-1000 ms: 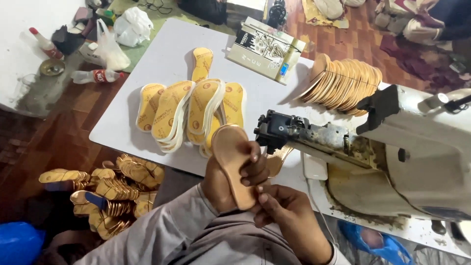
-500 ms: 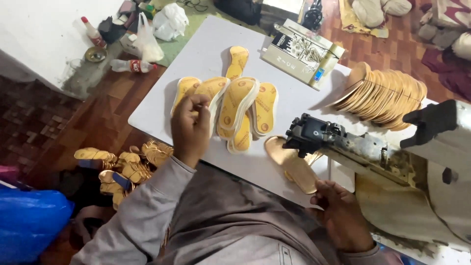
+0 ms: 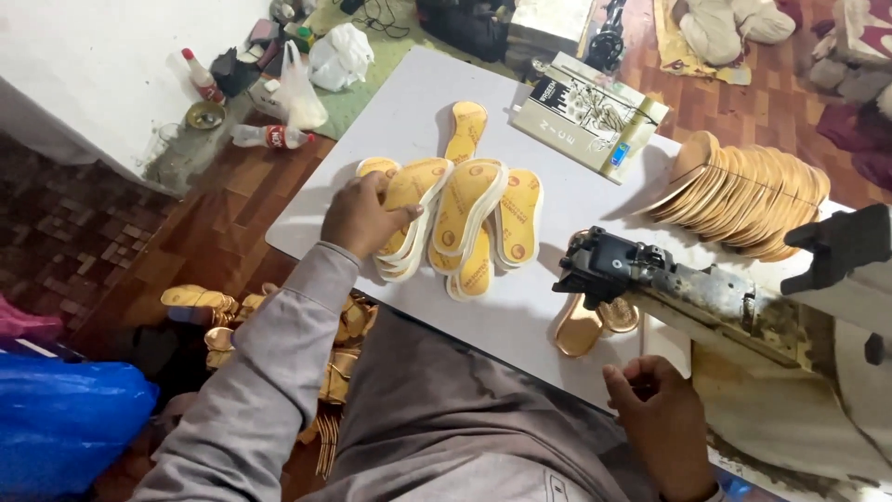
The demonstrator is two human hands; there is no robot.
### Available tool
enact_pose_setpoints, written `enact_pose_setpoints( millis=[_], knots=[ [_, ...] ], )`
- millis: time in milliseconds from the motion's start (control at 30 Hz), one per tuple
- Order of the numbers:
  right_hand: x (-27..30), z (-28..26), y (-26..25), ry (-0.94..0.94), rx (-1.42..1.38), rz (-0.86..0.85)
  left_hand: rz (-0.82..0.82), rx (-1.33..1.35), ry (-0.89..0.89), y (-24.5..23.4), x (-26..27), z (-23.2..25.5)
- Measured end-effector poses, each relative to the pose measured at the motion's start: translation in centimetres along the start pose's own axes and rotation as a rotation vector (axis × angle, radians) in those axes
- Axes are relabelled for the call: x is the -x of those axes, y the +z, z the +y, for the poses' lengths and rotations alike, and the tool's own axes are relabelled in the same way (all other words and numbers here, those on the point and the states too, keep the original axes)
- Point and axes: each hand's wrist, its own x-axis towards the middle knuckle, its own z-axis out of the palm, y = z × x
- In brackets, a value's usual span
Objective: The person is stitching decorative or structural patterns onto shoe insoles using an industrial sewing machine.
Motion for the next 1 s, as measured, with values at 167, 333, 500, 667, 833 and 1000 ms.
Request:
enact_pose_setpoints(
  millis=[167,333,500,667,833,1000],
  knots=[
    [1.9,-0.1,0.2,-0.225,0.080,-0.001,0.009,-0.003,-0.059,-0.3,2.0,2.2],
    [3.1,-0.7,0.2,-0.293,-0.055,-0.107,0.263,0.140,0.080,-1.9,3.9,3.1],
    [4.1,-2.3,0.9,-0.459,-0.248,-0.202,0.054,0.716,0.112,-5.1,7.5,8.6],
    [5.6,-7.4,0.2,-0.805,-0.335,-0.072,-0.333,1.241,0.092,-2.9,13.0,14.1],
    [3.7,-7.4,-0.3,-0.355,-0.885,-0.277,-0.609,1.539,-0.031,-3.9,16.2,17.8],
    [4.2,-6.6,-0.7,-0.323,-1.097,-0.465,-0.565,1.257,0.153,-4.4,15.1,17.1]
  ],
)
